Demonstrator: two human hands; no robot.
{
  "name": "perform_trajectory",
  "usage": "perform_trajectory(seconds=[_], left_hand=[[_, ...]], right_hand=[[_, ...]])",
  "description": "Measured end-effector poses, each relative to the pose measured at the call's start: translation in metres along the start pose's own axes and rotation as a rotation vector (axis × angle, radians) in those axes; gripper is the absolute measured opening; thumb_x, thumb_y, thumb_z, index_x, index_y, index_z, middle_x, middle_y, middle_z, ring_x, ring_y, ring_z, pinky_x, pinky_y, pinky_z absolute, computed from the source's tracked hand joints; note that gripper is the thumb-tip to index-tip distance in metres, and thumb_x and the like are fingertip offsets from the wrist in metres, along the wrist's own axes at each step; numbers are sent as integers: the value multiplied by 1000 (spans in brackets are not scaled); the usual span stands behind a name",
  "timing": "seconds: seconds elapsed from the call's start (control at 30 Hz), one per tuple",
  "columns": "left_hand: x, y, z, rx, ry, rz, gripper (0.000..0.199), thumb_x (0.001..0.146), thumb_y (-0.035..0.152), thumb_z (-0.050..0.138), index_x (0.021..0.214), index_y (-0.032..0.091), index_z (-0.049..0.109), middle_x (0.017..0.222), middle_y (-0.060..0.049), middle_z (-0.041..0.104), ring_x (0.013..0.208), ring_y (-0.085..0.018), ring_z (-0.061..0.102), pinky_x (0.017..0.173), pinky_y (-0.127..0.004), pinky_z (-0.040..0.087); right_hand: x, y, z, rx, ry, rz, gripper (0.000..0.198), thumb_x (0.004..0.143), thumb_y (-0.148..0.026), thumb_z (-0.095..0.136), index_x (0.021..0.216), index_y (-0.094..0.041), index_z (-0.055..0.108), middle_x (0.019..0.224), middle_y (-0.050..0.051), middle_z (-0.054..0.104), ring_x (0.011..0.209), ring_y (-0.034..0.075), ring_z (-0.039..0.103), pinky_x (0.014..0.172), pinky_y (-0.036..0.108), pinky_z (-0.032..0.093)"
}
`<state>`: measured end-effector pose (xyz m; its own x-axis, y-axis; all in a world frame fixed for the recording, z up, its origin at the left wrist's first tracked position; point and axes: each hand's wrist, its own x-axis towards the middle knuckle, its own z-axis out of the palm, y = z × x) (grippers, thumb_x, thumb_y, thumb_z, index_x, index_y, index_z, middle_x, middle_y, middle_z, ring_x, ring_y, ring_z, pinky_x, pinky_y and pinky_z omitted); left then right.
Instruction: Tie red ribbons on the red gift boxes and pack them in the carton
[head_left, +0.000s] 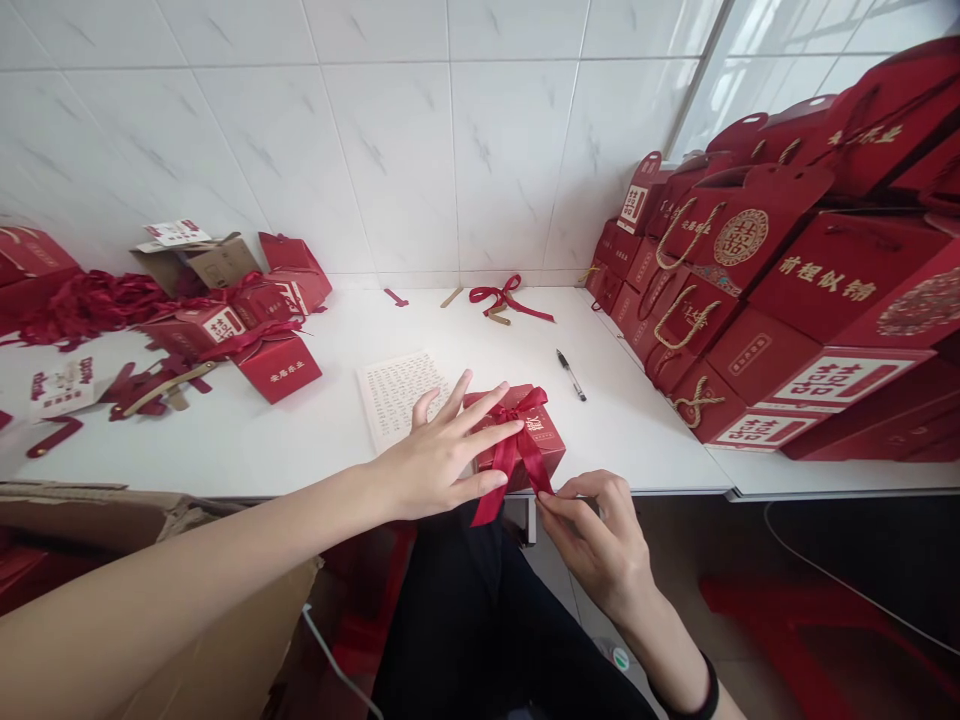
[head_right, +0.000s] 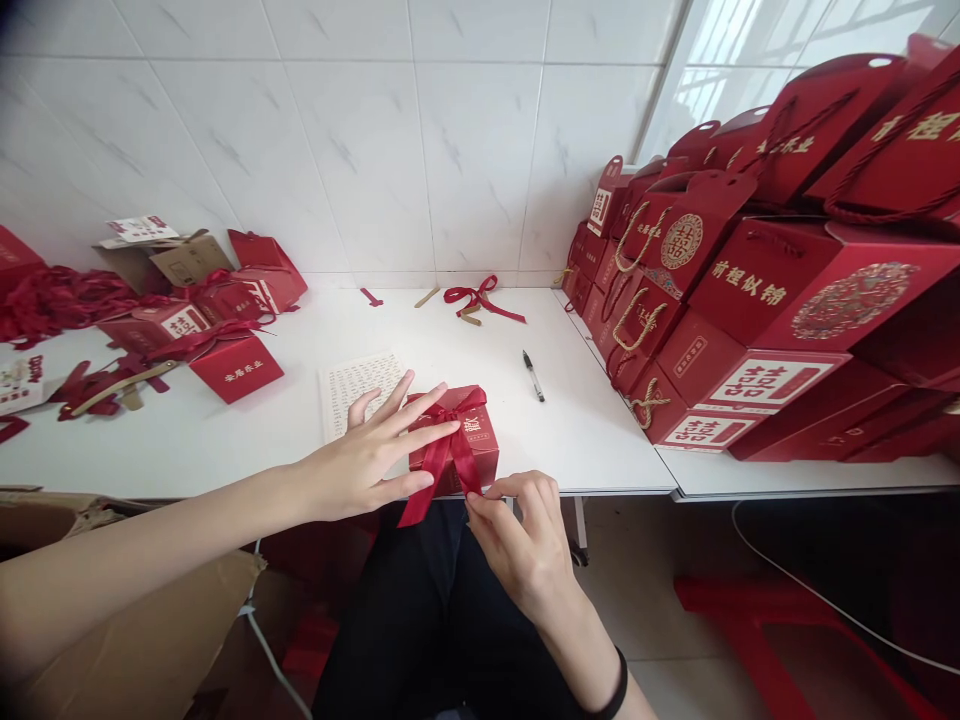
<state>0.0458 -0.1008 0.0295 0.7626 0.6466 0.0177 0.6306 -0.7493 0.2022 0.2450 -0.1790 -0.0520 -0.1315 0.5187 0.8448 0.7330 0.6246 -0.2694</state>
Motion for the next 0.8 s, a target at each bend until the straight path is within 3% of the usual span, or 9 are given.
perform_trajectory(seconds=[0.27,0.57,0.67,0.8], left_hand=[[2,1,8,142,72,31,50,93,33,36,142,32,24,153,-4,10,139,-37,3,102,-67,12],[3,1,11,133,118,54,49,93,29,35,141,37,26,153,-2,13,139,-36,7,103,-66,13],[2,1,10,121,112,66,47,93,27,35,139,34,32,153,-4,14,139,-36,8,102,-66,15],[-1,2,8,89,125,137,42,93,32,37,135,33,40,153,-5,13,138,-37,9,102,-64,15]], right_hand=[[-7,4,0,-29,-18,19,19,84,-3,59,93,-19,60,84,6,51,76,18,49,65,34,43],[-3,2,-4,6,-62,8,8,85,-11,58,86,-19,61,82,6,53,75,19,53,66,34,43],[10,8,-9,101,18,119,11,88,-15,50,82,-19,58,81,6,52,76,19,53,65,32,43],[42,26,-10,167,65,405,22,92,-26,41,74,-19,52,74,4,52,72,18,52,65,29,40]])
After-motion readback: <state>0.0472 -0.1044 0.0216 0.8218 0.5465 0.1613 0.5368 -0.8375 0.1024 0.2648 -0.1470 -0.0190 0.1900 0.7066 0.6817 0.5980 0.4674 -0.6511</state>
